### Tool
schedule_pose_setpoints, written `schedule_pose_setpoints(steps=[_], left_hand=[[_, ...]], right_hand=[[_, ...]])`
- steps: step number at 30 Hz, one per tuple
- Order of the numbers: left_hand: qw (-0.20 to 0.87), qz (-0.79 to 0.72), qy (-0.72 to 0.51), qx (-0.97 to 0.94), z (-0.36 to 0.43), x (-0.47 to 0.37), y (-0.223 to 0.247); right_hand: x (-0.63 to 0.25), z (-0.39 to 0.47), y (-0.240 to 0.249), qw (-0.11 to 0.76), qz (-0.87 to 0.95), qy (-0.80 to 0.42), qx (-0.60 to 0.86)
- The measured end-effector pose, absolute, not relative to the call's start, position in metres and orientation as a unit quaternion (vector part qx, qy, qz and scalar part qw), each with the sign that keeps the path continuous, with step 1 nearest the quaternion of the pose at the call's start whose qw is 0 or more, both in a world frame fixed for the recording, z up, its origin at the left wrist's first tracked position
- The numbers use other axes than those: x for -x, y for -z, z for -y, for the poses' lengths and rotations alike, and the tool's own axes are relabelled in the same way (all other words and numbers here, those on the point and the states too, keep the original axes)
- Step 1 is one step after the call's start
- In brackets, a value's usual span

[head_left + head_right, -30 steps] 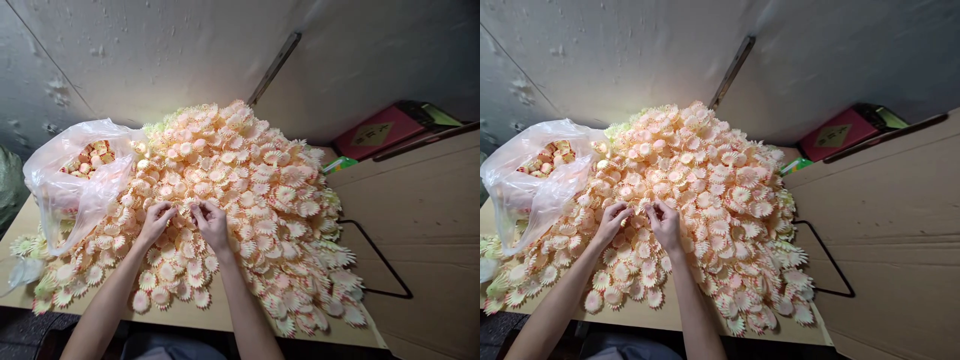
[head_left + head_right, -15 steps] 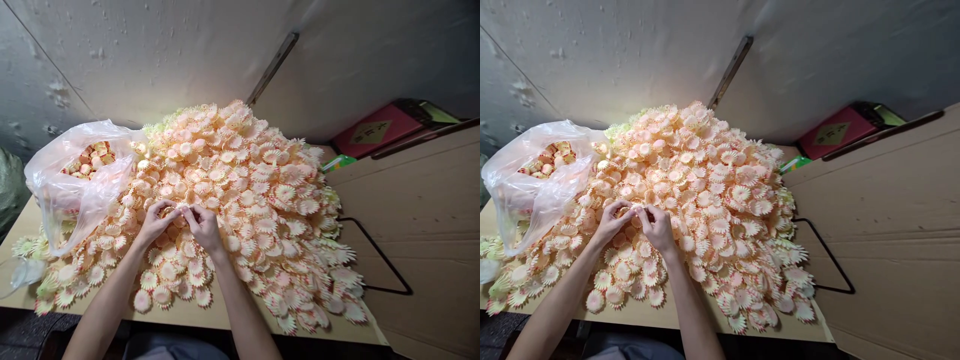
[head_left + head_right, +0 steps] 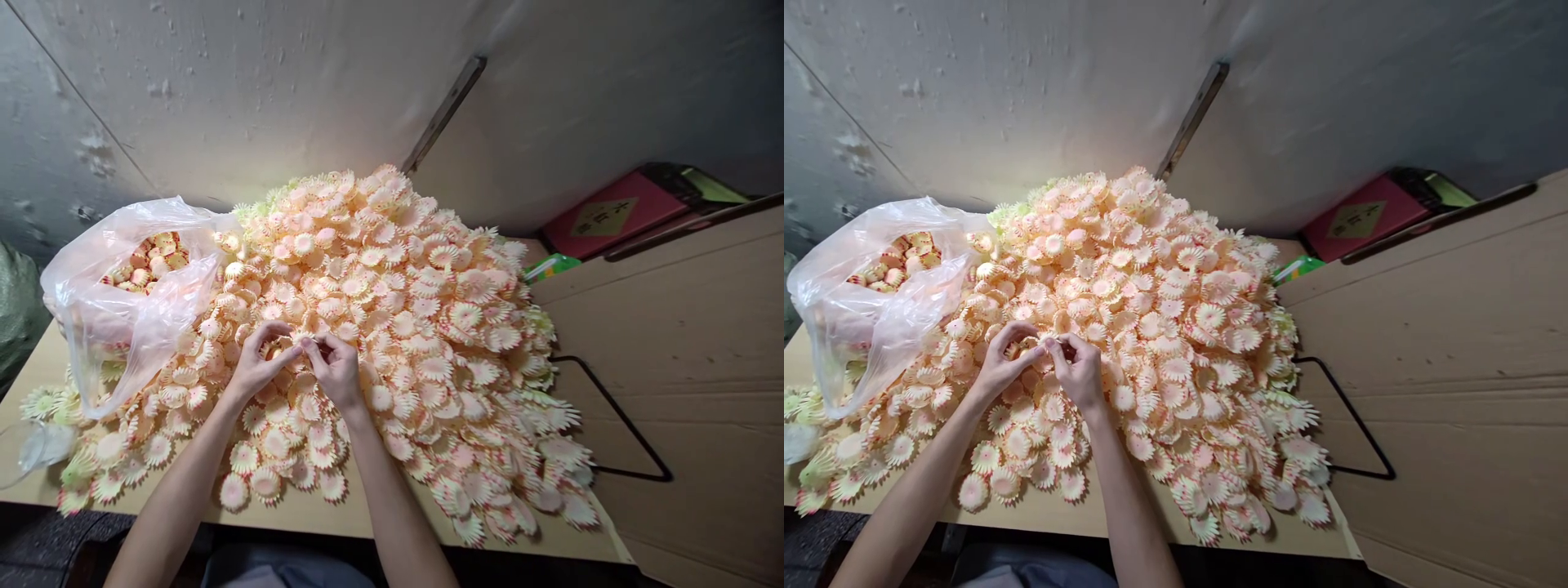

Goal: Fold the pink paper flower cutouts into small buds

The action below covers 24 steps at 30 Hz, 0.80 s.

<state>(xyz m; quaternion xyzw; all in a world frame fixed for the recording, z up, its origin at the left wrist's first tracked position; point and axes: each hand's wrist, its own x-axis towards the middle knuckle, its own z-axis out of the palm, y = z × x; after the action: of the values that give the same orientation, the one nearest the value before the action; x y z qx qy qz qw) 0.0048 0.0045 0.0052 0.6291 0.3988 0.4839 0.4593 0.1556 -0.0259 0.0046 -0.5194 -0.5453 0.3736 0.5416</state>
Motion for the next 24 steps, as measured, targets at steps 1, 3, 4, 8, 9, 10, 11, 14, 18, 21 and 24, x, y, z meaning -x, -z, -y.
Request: schedule_pose_setpoints(steps=[1, 3, 4, 8, 9, 10, 11, 14, 18, 21, 24], left_hand=[[0.457, -0.399, -0.477, -0.636, -0.0051, -0.0046, -0.0037], [0.454, -0.398, -0.461, -0.650, -0.0060, -0.0042, -0.0017], [0.453, -0.395, -0.458, -0.655, -0.0062, -0.0041, -0.0015], [0.452, -0.373, -0.453, -0.672, -0.0056, -0.0040, -0.0059], [0.455, -0.370, -0.450, -0.673, -0.0053, -0.0038, -0.0074], [0.457, -0.370, -0.447, -0.674, -0.0051, -0.0036, -0.0086], [0.457, -0.373, -0.445, -0.674, -0.0049, -0.0034, -0.0093], [0.438, -0.390, -0.447, -0.676, -0.0055, -0.0027, -0.0078], [0.409, -0.402, -0.458, -0.679, -0.0070, -0.0033, -0.0034], [0.403, -0.398, -0.455, -0.687, -0.0067, -0.0046, -0.0027], [0.391, -0.410, -0.447, -0.692, -0.0055, -0.0056, -0.0033]], right_hand=[[-0.1557, 0.0265, -0.0041, 0.536, 0.550, -0.371, 0.521], [-0.1554, 0.0276, -0.0042, 0.528, 0.560, -0.364, 0.525], [-0.1552, 0.0280, -0.0046, 0.525, 0.563, -0.361, 0.527], [-0.1545, 0.0283, -0.0051, 0.523, 0.558, -0.371, 0.526], [-0.1543, 0.0281, -0.0048, 0.525, 0.554, -0.377, 0.524], [-0.1541, 0.0279, -0.0045, 0.528, 0.549, -0.384, 0.522], [-0.1538, 0.0276, -0.0041, 0.532, 0.544, -0.390, 0.519], [-0.1528, 0.0268, -0.0034, 0.545, 0.529, -0.411, 0.504], [-0.1526, 0.0264, -0.0031, 0.570, 0.504, -0.429, 0.487], [-0.1536, 0.0268, -0.0026, 0.580, 0.494, -0.429, 0.485], [-0.1550, 0.0273, -0.0017, 0.570, 0.503, -0.424, 0.492]])
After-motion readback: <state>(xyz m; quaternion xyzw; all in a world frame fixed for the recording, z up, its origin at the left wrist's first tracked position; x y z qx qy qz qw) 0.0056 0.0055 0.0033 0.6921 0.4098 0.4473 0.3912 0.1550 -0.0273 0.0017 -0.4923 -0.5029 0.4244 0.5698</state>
